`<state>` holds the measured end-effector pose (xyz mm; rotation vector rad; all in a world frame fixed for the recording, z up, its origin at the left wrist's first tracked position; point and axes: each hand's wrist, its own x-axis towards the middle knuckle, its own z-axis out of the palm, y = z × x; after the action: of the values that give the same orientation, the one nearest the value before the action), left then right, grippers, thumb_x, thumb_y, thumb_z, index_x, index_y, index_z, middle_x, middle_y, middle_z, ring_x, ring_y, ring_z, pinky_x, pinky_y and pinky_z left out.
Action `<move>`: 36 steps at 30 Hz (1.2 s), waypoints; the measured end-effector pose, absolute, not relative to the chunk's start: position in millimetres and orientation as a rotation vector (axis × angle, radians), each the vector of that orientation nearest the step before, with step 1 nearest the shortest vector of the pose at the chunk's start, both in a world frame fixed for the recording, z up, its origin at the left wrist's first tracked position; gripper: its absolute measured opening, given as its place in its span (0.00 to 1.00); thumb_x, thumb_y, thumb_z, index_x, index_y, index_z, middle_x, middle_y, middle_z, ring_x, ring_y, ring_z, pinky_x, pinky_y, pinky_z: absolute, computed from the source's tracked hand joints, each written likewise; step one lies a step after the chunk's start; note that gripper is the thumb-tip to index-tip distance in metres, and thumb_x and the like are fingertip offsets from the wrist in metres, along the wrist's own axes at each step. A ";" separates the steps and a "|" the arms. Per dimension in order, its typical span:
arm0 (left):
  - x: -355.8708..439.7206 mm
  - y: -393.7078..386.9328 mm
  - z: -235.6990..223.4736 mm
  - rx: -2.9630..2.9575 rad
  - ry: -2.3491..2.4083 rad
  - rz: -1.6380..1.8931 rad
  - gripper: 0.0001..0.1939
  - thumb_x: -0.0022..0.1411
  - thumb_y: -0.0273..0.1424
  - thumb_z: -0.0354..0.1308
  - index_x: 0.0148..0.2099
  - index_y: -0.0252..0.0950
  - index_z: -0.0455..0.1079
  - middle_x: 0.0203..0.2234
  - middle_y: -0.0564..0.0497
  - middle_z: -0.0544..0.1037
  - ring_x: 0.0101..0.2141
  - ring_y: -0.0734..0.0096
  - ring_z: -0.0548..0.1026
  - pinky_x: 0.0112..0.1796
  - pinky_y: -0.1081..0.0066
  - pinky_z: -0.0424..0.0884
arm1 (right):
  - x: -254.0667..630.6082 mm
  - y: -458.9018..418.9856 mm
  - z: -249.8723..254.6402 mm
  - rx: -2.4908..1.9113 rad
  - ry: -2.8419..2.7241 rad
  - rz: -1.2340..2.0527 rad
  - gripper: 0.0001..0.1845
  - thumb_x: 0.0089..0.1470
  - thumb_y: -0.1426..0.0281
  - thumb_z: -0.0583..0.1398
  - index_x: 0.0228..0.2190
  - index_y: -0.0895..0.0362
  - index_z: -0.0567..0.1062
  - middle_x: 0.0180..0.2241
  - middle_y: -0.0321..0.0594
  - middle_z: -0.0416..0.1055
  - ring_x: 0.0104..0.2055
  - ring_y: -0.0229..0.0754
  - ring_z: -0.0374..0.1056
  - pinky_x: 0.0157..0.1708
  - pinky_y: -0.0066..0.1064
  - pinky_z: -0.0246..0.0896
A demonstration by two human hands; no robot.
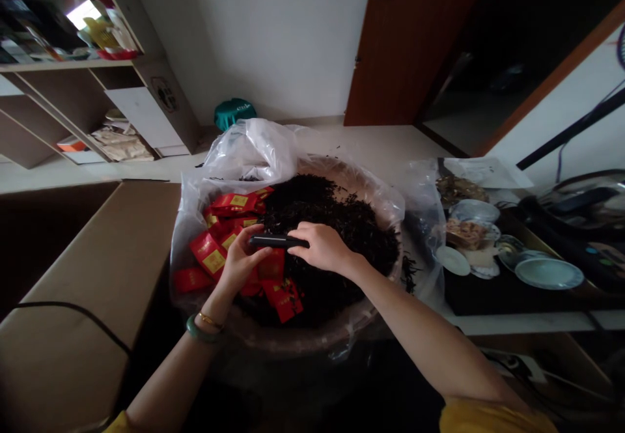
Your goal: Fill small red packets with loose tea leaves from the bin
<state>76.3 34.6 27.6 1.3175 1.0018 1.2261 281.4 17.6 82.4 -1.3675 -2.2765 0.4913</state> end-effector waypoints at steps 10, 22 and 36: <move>74.3 36.6 24.6 1.221 1.067 1.175 0.23 0.43 0.36 0.69 0.42 0.33 0.75 0.29 0.50 0.79 0.29 0.70 0.75 0.31 0.73 0.70 | 308.1 34.6 80.4 -1.422 -2.125 0.699 0.20 0.49 0.62 0.64 0.44 0.56 0.76 0.41 0.43 0.76 0.41 0.46 0.73 0.42 0.36 0.66; 77.4 32.1 31.2 1.220 1.209 1.238 0.16 0.46 0.43 0.65 0.27 0.34 0.78 0.20 0.54 0.77 0.22 0.73 0.69 0.25 0.74 0.66 | 293.4 33.9 45.4 -1.856 -2.263 0.519 0.20 0.54 0.65 0.61 0.47 0.59 0.69 0.42 0.55 0.75 0.43 0.55 0.73 0.39 0.41 0.66; 80.7 28.8 36.4 1.467 1.096 0.998 0.12 0.47 0.39 0.65 0.27 0.34 0.78 0.21 0.52 0.76 0.24 0.72 0.69 0.26 0.75 0.65 | 255.4 15.0 53.8 -1.268 -1.811 0.702 0.07 0.52 0.69 0.61 0.24 0.57 0.74 0.27 0.38 0.74 0.30 0.38 0.69 0.33 0.29 0.64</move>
<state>80.7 28.8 36.4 1.4672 1.0955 0.9985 255.4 15.0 53.8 -1.2677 -1.8114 0.7020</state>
